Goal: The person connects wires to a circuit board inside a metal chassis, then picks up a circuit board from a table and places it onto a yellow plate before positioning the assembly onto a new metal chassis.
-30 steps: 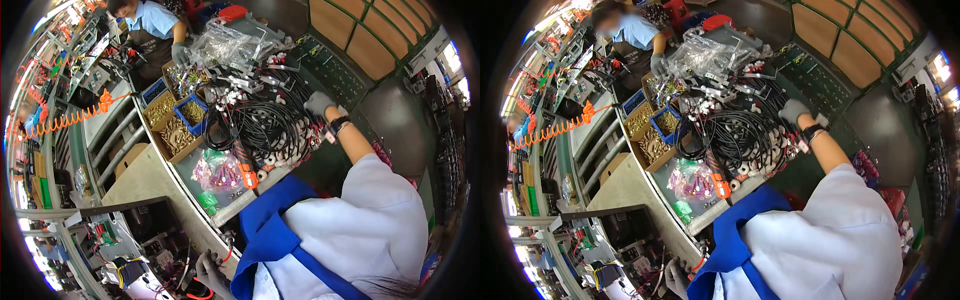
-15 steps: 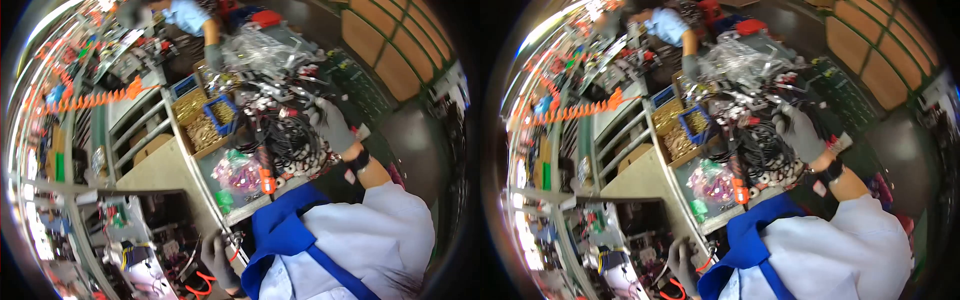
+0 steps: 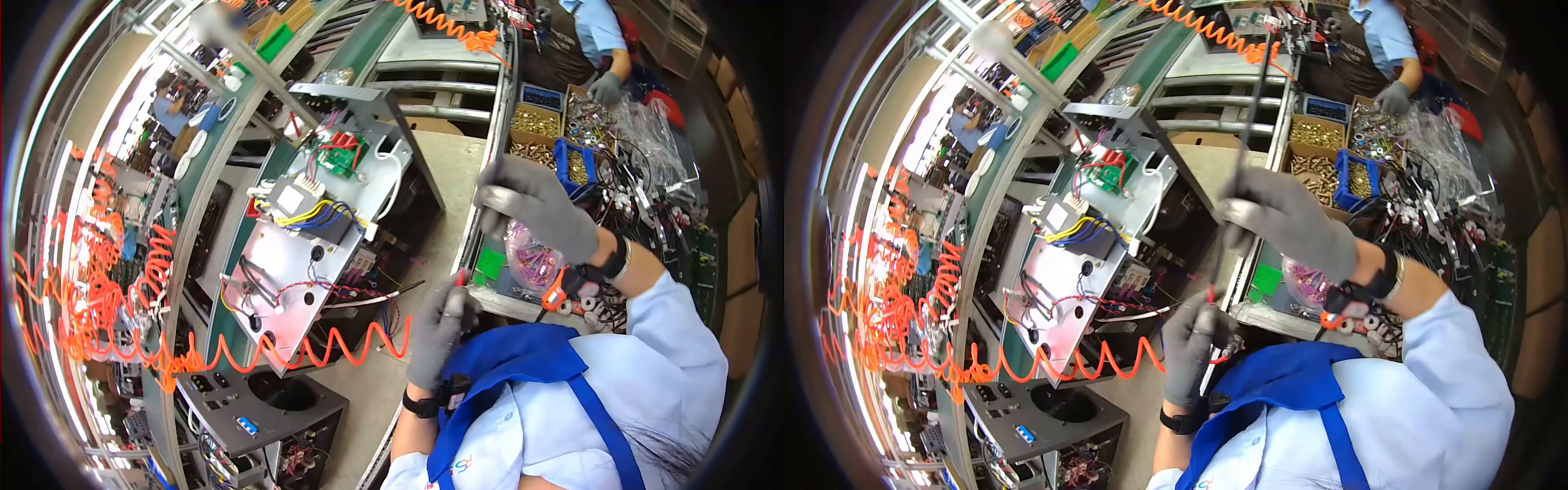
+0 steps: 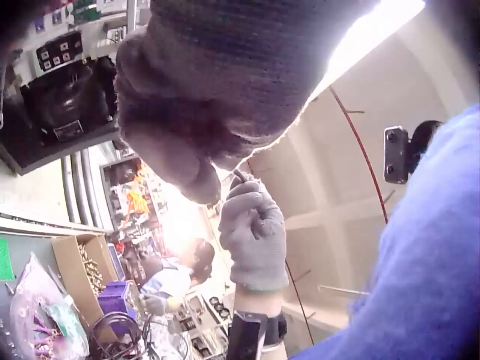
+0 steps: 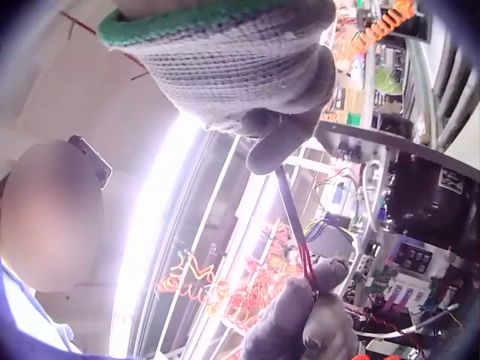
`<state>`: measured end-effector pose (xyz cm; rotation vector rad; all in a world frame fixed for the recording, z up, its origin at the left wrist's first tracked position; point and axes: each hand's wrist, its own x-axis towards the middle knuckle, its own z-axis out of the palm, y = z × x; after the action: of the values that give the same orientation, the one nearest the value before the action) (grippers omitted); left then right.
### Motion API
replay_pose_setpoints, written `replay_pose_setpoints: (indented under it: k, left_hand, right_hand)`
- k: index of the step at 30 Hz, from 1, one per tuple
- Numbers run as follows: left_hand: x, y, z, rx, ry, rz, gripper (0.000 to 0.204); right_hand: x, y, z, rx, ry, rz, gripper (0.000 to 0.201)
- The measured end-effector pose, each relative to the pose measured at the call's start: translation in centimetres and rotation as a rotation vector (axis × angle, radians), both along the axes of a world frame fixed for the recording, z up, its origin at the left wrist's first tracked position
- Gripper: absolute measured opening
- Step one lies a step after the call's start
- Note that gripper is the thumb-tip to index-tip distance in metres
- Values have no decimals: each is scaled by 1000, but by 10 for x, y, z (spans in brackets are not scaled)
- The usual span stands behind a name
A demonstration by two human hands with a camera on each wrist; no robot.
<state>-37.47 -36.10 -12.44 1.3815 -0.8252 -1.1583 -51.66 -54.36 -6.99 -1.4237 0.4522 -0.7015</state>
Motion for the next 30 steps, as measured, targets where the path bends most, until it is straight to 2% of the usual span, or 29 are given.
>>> replay_pose_setpoints:
  k: [1,2,3,5,7,8,9,11,12,14,17,20,22,24,27,29,30]
  left_hand:
    - [4,3,5,-13,-48,87,38]
    - [10,7,0,-21,-45,97,38]
    - [18,15,-10,-46,-106,194,38]
    - [30,36,-22,-36,-199,330,38]
    - [43,61,-33,44,-262,336,37]
    - [46,72,-37,36,-261,339,37]
    - [47,81,-41,49,-249,400,36]
    - [48,87,-46,49,-228,465,35]
    - [47,89,-45,69,-164,515,34]
    - [49,92,-48,61,-94,568,33]
    - [53,93,-54,52,-102,531,33]
    - [56,97,-57,67,-87,525,34]
    - [59,98,-55,73,-88,534,34]
    - [57,101,-52,95,-72,563,34]
    - [57,106,-51,111,-43,588,34]
    - [57,108,-54,114,-31,598,35]
    - [58,110,-55,121,-25,596,35]
  right_hand:
    - [21,-6,15,-46,-1,57,18]
    - [42,-17,26,-192,-89,22,18]
    - [63,-31,39,-340,-180,-14,18]
    - [105,-58,61,-587,-33,-104,16]
    - [140,-83,66,-1121,132,-254,14]
    - [156,-87,67,-1294,170,-327,16]
    - [170,-90,63,-1305,168,-325,16]
    - [194,-96,53,-1420,380,-316,16]
    - [203,-99,52,-1342,605,-216,18]
    - [214,-99,49,-1320,670,-163,20]
    - [229,-102,43,-1284,758,-73,23]
    - [252,-96,44,-1320,1214,151,26]
    - [267,-109,22,-1364,1275,189,27]
    - [270,-108,19,-1367,1359,252,29]
    - [268,-107,19,-1310,1324,184,30]
    - [268,-117,3,-1345,1322,163,29]
    - [268,-126,-8,-1485,1331,314,30]
